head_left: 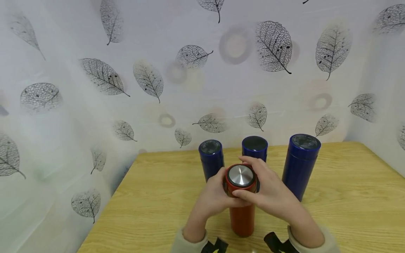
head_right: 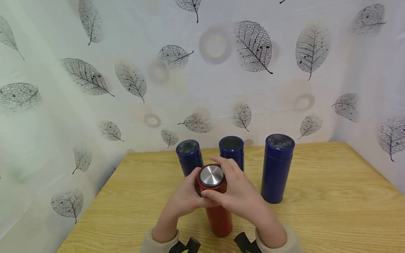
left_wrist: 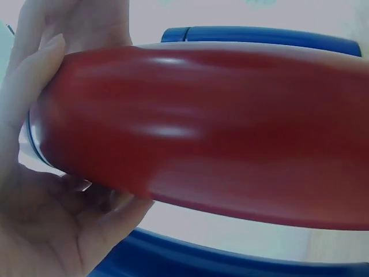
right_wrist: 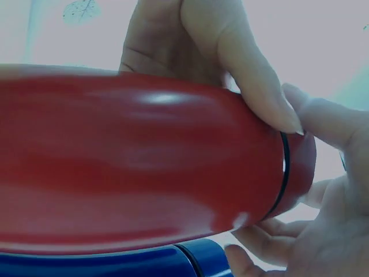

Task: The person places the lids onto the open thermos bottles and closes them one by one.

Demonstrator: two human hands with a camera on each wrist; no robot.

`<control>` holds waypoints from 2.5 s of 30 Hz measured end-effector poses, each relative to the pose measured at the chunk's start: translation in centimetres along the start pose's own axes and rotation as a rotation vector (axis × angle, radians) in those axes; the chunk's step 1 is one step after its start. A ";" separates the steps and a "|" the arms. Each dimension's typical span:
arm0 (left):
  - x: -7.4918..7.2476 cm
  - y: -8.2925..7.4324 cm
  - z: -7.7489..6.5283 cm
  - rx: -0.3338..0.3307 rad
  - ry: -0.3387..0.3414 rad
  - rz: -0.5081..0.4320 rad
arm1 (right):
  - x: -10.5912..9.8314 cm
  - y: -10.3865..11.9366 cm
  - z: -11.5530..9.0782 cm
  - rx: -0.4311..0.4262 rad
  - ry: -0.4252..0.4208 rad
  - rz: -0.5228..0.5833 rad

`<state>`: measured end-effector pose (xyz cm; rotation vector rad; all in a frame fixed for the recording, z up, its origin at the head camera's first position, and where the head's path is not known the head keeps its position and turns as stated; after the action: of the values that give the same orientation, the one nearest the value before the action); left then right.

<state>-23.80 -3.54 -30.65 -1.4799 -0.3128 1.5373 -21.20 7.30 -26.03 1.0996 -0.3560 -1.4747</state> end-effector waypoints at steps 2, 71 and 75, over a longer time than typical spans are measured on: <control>0.0 0.1 0.1 -0.026 -0.015 0.038 | 0.0 0.0 0.0 0.004 -0.030 -0.010; -0.3 -0.5 -0.4 0.012 -0.027 0.083 | 0.6 0.3 0.0 0.008 -0.039 0.024; -0.4 -0.5 -0.5 0.024 -0.020 0.079 | 0.8 0.4 0.0 -0.001 -0.027 -0.010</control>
<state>-23.19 -3.80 -30.10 -1.4747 -0.2493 1.6141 -20.82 6.51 -26.06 1.0829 -0.3688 -1.4989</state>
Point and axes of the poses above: each hand's wrist, its own z-axis towards the middle knuckle, its own x-axis out of the palm, y = z × x, the point moved 8 cm from there along z, towards the middle knuckle, and after that the axes turned 15 degrees about z, right-handed, at the moved point
